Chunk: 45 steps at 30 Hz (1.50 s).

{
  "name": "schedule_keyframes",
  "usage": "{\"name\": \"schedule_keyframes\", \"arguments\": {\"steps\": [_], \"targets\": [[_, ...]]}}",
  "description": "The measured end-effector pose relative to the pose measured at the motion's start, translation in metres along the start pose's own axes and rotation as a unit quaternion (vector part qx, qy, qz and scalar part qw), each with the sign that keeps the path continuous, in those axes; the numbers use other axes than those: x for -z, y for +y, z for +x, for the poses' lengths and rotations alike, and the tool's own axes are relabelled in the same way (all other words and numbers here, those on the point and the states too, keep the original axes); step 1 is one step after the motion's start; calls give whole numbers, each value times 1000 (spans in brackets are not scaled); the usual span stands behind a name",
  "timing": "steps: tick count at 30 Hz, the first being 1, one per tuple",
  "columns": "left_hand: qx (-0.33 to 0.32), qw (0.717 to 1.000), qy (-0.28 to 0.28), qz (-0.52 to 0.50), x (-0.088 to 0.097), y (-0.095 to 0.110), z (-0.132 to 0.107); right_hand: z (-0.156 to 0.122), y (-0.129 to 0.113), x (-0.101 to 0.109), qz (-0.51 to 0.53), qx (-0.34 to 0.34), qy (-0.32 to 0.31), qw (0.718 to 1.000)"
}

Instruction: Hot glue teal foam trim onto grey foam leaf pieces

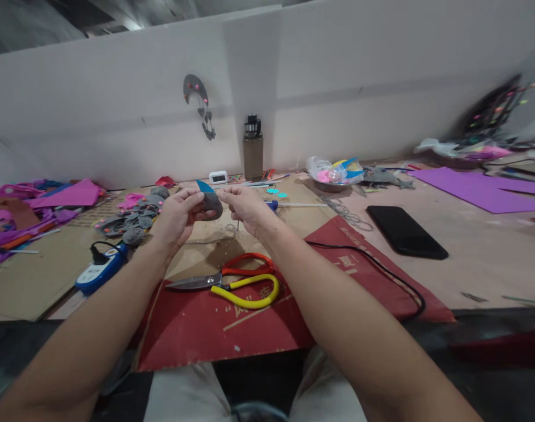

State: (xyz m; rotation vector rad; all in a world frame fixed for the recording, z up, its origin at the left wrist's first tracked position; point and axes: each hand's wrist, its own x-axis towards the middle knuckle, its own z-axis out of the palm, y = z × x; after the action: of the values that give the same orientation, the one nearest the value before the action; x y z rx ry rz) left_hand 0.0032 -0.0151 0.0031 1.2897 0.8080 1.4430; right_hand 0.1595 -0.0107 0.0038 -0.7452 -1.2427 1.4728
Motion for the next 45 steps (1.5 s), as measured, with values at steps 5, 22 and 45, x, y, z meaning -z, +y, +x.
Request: {"name": "schedule_keyframes", "arguments": {"steps": [5,22,45], "targets": [[8,1000,1,14,0,1,0,0,-2,3,42,-33,-47,997],[33,999,-4,-42,1,2,2,-6,1,-10,79,35,14,996],[98,982,51,-154,-2,5,0,-3,12,-16,24,113,45,992]]}}
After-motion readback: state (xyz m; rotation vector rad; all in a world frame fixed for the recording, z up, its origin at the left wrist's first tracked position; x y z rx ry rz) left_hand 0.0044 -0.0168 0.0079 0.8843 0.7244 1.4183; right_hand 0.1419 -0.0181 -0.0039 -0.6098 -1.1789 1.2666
